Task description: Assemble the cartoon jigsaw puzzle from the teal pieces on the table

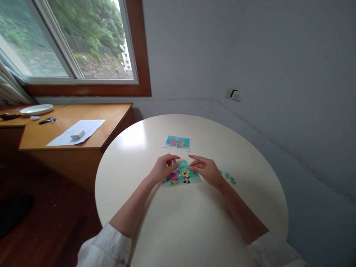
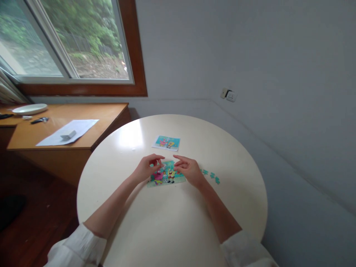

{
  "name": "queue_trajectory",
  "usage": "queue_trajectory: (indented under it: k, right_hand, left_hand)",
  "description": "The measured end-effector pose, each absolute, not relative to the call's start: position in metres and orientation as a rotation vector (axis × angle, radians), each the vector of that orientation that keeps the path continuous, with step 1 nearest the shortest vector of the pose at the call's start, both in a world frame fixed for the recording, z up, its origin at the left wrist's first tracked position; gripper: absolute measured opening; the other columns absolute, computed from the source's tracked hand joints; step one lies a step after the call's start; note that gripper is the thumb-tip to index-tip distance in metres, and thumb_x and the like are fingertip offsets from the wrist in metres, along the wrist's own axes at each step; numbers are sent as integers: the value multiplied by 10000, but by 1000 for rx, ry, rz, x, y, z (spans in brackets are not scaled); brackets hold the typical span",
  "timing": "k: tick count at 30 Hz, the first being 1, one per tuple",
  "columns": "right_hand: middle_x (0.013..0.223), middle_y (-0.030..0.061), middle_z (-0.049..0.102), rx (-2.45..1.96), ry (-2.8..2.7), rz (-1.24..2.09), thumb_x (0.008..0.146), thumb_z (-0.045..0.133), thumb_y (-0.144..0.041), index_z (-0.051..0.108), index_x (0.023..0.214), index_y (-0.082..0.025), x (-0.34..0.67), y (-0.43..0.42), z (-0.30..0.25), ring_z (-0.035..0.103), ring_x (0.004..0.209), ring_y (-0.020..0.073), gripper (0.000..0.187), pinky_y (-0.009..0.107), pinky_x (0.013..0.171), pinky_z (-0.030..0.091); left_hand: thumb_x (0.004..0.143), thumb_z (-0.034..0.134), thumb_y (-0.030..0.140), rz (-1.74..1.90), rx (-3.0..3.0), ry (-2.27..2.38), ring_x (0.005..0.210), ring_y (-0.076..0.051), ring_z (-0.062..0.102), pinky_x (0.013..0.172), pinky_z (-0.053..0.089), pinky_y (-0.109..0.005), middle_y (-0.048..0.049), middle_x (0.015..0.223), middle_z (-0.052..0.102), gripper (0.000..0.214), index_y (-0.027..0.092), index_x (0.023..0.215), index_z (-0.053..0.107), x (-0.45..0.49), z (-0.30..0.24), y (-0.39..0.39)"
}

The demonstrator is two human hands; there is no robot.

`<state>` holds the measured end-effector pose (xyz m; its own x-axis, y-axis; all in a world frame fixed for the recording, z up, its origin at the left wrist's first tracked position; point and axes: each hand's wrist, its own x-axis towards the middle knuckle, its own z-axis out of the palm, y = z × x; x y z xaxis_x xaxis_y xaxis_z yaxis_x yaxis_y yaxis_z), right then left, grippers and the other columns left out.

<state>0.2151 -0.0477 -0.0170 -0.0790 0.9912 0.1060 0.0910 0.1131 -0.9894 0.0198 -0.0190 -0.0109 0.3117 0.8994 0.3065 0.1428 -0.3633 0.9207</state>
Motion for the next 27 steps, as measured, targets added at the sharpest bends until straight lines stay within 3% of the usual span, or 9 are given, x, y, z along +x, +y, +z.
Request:
queue_trajectory:
  k: [6, 17, 27]
  right_hand:
    - [704, 4, 634, -1118, -1366, 1183, 554, 722, -263, 619, 1056, -179, 205, -51, -17, 609, 597, 128, 519, 263, 558, 540]
    - [703, -12, 600, -1031, -1340, 1272, 538, 739, -257, 569, 1111, -177, 197, -53, -18, 577, 524, 100, 603, 246, 504, 524]
    - [760, 23, 608, -1094, -1499, 1106, 620, 681, -305, 616, 1035, -176, 199, -49, -30, 604, 664, 131, 440, 308, 682, 532]
  left_hand:
    - [580, 687, 225, 909, 1944, 918, 554, -106, 439, 547, 360, -224, -7, 655, 581, 192, 213, 772, 690, 25, -3, -32]
    - [592, 678, 260, 882, 1969, 942, 568, -113, 443, 549, 358, -223, 2, 618, 555, 157, 195, 733, 662, 24, -3, -32]
    - [518, 706, 246, 593, 1972, 1112, 457, -72, 333, 437, 248, -204, 50, 477, 423, 138, 159, 560, 607, -13, 7, -15]
